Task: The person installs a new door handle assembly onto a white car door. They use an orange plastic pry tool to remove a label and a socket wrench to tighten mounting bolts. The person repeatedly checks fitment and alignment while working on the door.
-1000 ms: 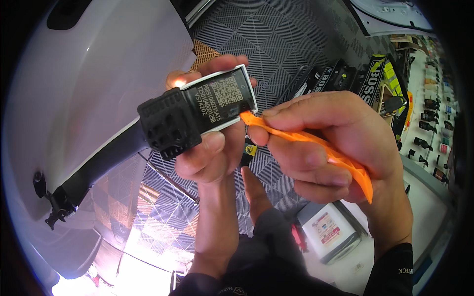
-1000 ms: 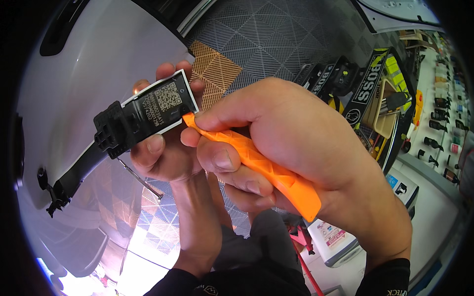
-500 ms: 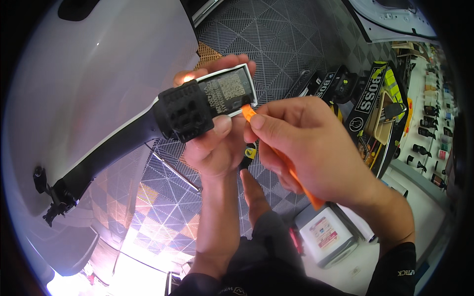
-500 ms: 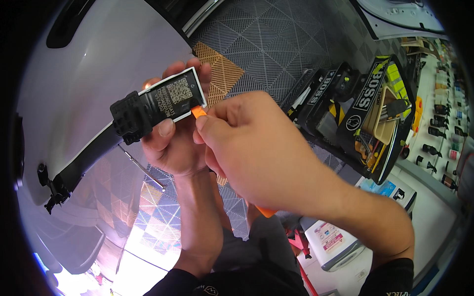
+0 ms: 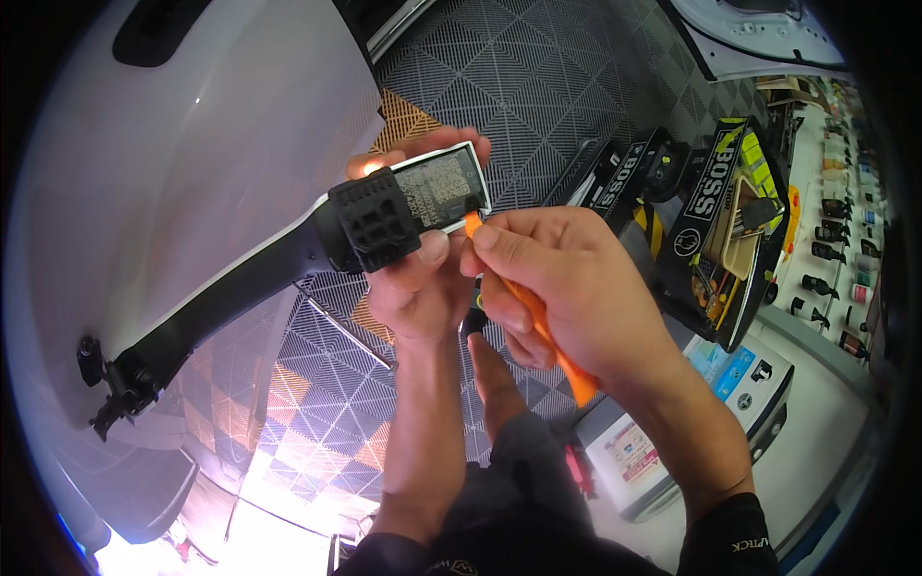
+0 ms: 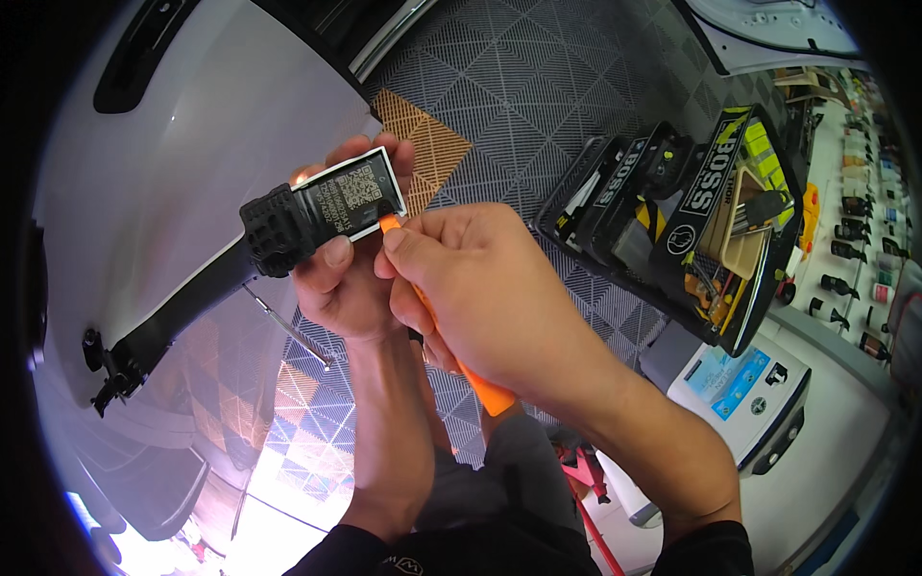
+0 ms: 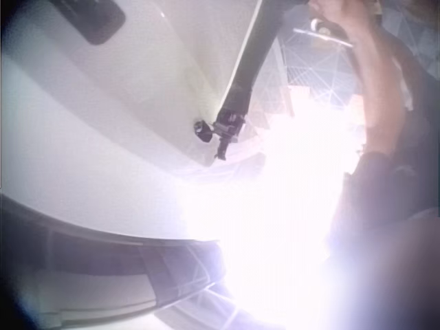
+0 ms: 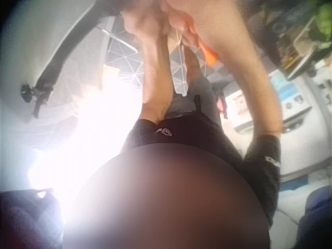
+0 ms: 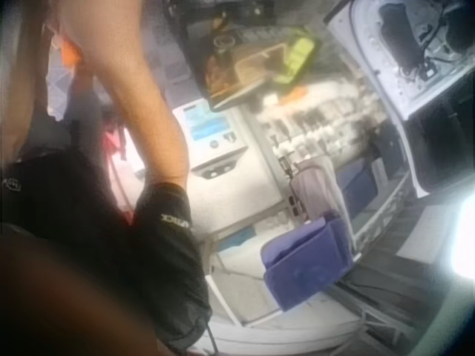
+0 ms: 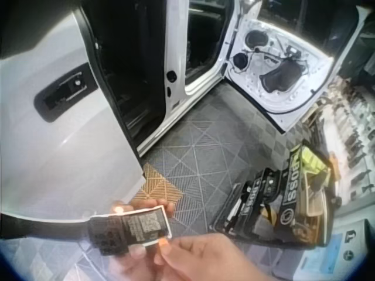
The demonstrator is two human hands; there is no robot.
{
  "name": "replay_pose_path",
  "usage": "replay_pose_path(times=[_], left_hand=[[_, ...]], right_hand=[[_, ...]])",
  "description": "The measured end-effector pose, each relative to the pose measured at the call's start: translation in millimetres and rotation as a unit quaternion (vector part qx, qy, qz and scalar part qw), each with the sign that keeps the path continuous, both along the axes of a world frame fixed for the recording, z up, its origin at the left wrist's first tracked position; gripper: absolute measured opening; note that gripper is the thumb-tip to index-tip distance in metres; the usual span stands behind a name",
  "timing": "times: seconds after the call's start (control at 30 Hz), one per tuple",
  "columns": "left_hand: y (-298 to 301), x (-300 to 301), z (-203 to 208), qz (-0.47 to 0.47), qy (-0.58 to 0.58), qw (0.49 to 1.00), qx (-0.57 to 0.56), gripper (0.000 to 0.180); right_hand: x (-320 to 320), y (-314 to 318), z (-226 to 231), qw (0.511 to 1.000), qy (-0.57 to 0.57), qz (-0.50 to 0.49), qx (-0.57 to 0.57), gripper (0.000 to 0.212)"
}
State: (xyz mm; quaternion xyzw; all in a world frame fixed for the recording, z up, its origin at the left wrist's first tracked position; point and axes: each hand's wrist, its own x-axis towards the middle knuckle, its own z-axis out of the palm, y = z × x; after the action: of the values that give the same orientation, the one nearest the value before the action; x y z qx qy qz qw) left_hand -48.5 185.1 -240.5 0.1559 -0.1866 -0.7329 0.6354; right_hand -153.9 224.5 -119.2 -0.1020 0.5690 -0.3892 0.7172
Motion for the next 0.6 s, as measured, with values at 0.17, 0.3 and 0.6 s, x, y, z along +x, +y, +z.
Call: replay_pose_path(times=[0.17, 0.3, 0.6], left_hand=[[-10.7, 8.3, -9.7, -0.053, 0.008, 0.993, -0.101, 0.061], [-12.2, 12.1, -20.7, -0.096, 0.103, 0.981, -0.135, 0.085], [-14.5, 28.4, -22.1, -0.095, 0.154, 0.972, -0.153, 0.116]], right_hand=[[-23.0, -16.0, 4.2, 0.987, -0.133, 0.014, 0.094, 0.026], [-27.4, -23.0, 11.5, 0.982, -0.131, 0.02, 0.135, 0.027], [-16.2, -26.1, 24.8, 0.98, -0.133, 0.02, 0.144, 0.03]])
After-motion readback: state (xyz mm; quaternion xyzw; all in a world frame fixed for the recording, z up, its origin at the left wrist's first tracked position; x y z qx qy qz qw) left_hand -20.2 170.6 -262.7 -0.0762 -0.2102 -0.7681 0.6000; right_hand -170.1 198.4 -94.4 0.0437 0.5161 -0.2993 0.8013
